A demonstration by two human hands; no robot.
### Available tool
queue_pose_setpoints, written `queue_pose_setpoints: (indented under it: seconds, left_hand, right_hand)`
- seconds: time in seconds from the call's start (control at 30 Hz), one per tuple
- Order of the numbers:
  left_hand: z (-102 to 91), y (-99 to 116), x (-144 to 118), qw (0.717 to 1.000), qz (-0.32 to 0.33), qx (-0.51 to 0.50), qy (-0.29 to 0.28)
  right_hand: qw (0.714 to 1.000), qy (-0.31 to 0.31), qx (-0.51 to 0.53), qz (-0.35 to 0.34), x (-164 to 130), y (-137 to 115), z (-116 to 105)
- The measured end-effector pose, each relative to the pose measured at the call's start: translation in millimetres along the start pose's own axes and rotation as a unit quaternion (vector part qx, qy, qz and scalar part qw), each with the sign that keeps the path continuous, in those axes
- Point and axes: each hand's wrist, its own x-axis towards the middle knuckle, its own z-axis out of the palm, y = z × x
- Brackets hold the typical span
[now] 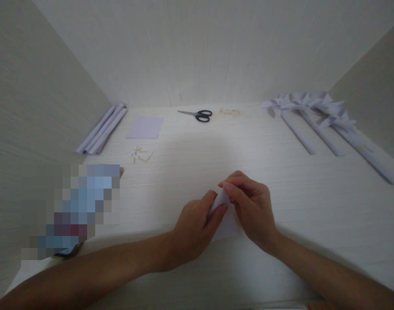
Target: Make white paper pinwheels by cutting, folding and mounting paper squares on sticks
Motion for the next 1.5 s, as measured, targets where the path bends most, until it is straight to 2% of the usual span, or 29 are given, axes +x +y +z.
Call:
queue_pose_setpoints:
  seconds: [0.2,0.5,1.03,1.13,1.27,1.4,1.5]
  left_hand:
    - [-0.1,-1,1,1.0,-0.003,-0.005,0.007]
    - [0.1,-1,0,1.0,0.005,-0.006,0.013]
    - [0.4,-1,1,1.0,0.001,0.021,-0.011]
    - [0.9,-2,2,0.999,-0.002,0.033,-0.01]
    - [0.3,-2,3,0.999,-0.004,0.036,-0.012]
    - [-3.1,0,6,0.999,-0.01,0.018,-0.03]
    - [-7.1,1,9,0.999,-0.011,-0.006,-0.043]
  right_hand:
    - [1.0,-0.023,0.004,0.016,1,2,-1]
    - [0.999,-0.015,0.01,0.029,1,3,-1]
    - [0.998,-0.005,0.063,-0.001,-2,8,-3]
    - [0.998,-0.003,0.047,-0.03,-1,8,-3]
    - [0.996,-0.046,-0.008,-0.076,7,6,-7]
    - [0.988,-0.123,-0.079,-0.045,20,4,-13]
    - [0.985,-0.14,-0.094,-0.031,29,6,-20]
